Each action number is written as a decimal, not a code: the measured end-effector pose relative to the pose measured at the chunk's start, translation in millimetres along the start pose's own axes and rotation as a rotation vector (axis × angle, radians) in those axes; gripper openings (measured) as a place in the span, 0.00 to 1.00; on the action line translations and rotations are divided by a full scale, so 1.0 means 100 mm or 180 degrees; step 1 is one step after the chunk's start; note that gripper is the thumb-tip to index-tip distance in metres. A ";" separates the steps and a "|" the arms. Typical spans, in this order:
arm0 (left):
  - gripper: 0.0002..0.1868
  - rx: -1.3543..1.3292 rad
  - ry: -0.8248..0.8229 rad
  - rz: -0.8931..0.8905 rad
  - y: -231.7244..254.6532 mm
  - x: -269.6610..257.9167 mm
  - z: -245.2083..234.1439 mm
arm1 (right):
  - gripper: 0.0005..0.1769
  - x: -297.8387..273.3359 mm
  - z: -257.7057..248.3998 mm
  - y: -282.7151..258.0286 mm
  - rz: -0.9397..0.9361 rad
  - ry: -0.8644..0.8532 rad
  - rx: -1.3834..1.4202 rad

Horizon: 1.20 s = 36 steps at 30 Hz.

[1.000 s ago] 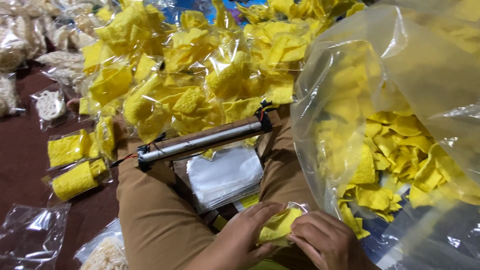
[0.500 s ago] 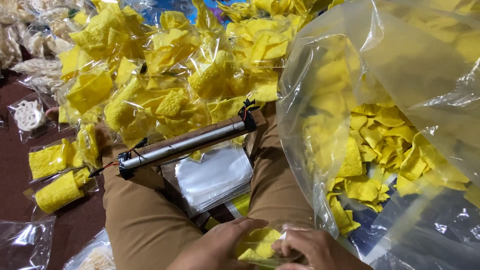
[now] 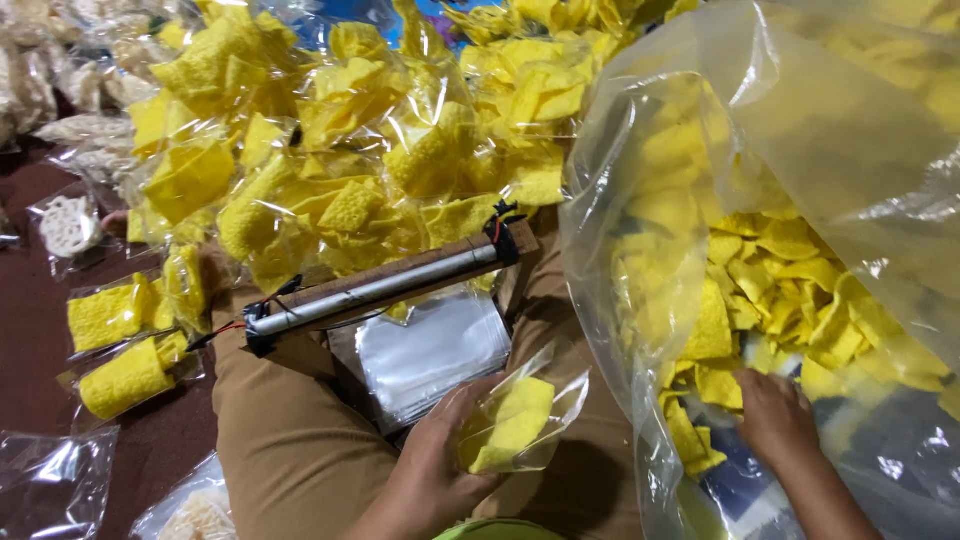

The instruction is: Manually placing individual yellow snacks into plastic bags and sealing them with a heat sealer while sitting on the floor.

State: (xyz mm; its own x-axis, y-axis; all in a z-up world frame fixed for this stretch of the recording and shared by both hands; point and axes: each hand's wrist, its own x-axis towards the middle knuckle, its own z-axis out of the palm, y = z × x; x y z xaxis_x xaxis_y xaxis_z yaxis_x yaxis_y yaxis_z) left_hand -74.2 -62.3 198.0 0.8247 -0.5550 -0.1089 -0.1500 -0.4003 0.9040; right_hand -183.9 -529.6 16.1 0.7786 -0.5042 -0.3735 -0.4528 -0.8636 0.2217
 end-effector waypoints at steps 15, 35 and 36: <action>0.54 0.1509 0.1363 0.1075 -0.22 0.09 0.32 | 0.31 -1.27 -1.52 -0.60 -0.0689 0.0751 0.5377; 0.48 0.1885 0.1620 0.1017 -0.43 -0.05 0.41 | 0.10 -1.46 -1.89 -1.89 -0.1055 0.0564 0.4238; 0.50 0.1804 0.1589 0.0972 -0.44 -0.04 0.42 | 0.13 -1.48 -1.91 -1.98 -0.0923 0.0345 0.4101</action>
State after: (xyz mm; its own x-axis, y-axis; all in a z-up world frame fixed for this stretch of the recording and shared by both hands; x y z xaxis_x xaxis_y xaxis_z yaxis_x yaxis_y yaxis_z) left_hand -93.8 -73.2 141.2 0.8287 -0.3624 0.4265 -0.5503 -0.6664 0.5031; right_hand -126.4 -283.7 199.7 0.9197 -0.3513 -0.1753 -0.3041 -0.3551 -0.8840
